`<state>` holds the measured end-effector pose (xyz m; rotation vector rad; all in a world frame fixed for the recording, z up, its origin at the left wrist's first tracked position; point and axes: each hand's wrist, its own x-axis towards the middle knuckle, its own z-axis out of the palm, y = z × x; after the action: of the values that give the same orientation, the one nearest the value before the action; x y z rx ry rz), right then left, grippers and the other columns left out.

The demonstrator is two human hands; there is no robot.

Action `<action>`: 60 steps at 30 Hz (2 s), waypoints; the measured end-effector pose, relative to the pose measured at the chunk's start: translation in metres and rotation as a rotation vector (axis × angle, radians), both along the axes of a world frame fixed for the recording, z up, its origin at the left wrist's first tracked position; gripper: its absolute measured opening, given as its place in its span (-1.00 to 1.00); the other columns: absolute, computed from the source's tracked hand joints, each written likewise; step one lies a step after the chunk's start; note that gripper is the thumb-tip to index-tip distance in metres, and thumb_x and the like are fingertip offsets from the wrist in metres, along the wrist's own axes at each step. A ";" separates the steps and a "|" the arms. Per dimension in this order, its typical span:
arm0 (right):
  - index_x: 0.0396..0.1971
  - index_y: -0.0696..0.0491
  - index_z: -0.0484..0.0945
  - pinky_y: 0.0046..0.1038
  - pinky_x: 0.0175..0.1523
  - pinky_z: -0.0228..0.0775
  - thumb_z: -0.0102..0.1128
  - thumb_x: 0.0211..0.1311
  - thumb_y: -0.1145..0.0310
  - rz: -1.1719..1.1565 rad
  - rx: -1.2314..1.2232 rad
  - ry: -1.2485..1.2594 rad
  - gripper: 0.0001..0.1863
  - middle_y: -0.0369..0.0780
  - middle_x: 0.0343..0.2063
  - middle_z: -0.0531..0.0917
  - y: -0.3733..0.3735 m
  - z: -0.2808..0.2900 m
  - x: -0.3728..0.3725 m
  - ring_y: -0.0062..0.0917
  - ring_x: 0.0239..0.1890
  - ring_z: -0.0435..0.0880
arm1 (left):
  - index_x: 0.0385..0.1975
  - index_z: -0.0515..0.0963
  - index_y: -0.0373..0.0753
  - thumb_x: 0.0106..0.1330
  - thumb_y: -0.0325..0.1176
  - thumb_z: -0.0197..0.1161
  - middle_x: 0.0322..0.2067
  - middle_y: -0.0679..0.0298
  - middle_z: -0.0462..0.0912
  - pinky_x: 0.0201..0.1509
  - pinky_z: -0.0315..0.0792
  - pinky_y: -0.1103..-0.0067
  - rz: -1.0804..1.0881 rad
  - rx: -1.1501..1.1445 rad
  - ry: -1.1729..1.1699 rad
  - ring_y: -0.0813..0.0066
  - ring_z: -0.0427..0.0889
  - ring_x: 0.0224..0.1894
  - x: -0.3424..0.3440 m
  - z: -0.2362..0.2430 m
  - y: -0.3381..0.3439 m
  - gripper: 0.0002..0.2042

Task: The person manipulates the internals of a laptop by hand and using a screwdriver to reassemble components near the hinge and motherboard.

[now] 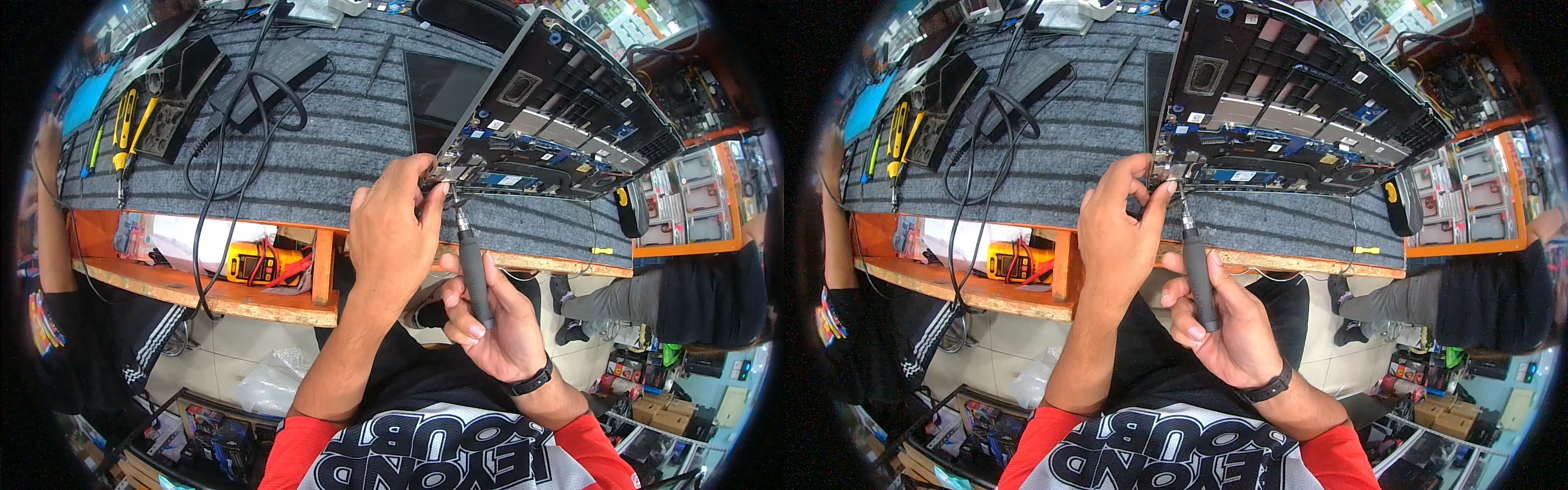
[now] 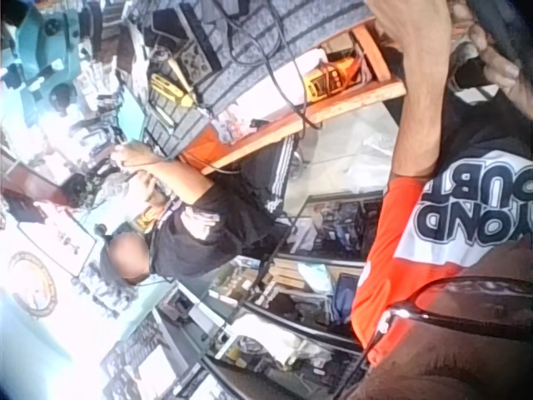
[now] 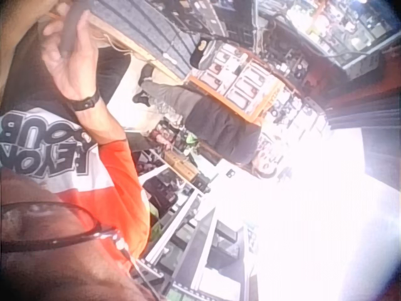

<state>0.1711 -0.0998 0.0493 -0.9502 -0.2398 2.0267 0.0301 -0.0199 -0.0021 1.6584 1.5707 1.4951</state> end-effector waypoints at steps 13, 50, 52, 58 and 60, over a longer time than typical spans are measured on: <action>0.22 0.08 0.40 -0.58 -0.44 0.21 -0.20 0.64 0.02 0.029 -0.013 0.012 -0.53 -0.22 -0.34 0.59 0.001 0.001 0.002 -0.69 -0.58 0.32 | -0.06 0.55 -0.20 0.27 -0.41 0.37 -0.36 0.32 0.58 -0.19 0.33 0.40 -0.017 0.006 0.024 0.37 0.53 -0.40 0.000 0.000 -0.001 -0.73; 0.24 0.09 0.41 -0.51 -0.29 0.32 -0.15 0.64 0.10 0.011 0.141 0.015 -0.56 -0.20 -0.26 0.61 -0.013 -0.009 0.019 -0.58 -0.44 0.45 | 0.06 0.52 -0.38 0.30 -0.52 0.36 -0.13 0.20 0.68 -0.13 0.45 0.62 -0.082 -0.114 -0.141 0.57 0.59 -0.22 -0.002 0.010 -0.004 -0.65; 0.22 0.09 0.39 -0.57 -0.30 0.32 -0.04 0.61 0.16 0.006 0.200 -0.019 -0.61 -0.25 -0.27 0.55 -0.030 -0.018 0.040 -0.64 -0.42 0.45 | 0.07 0.52 -0.38 0.31 -0.52 0.35 -0.12 0.20 0.68 -0.15 0.44 0.63 -0.005 -0.085 -0.144 0.55 0.60 -0.20 0.000 0.021 -0.016 -0.66; 0.12 0.11 0.42 -0.61 -0.37 0.25 0.07 0.49 0.30 -0.276 0.493 -0.316 -0.68 -0.29 -0.38 0.48 -0.058 -0.012 0.146 -0.66 -0.48 0.36 | -0.12 0.66 -0.30 0.32 -0.45 0.35 -0.20 0.18 0.66 -0.18 0.48 0.50 -0.128 0.217 0.190 0.39 0.61 -0.27 0.052 0.030 -0.057 -0.82; 0.09 0.13 0.42 -0.59 -0.39 0.23 0.05 0.49 0.30 -0.366 0.545 -0.359 -0.69 -0.27 -0.38 0.46 -0.056 -0.008 0.169 -0.65 -0.48 0.35 | -0.19 0.68 -0.27 0.31 -0.42 0.36 -0.23 0.18 0.64 -0.17 0.51 0.42 -0.213 0.152 0.266 0.29 0.62 -0.29 0.079 0.027 -0.046 -0.87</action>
<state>0.3405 -0.1555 0.0414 -0.9155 -0.7166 1.3435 0.1094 -0.0659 0.0249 2.1118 1.3799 1.3564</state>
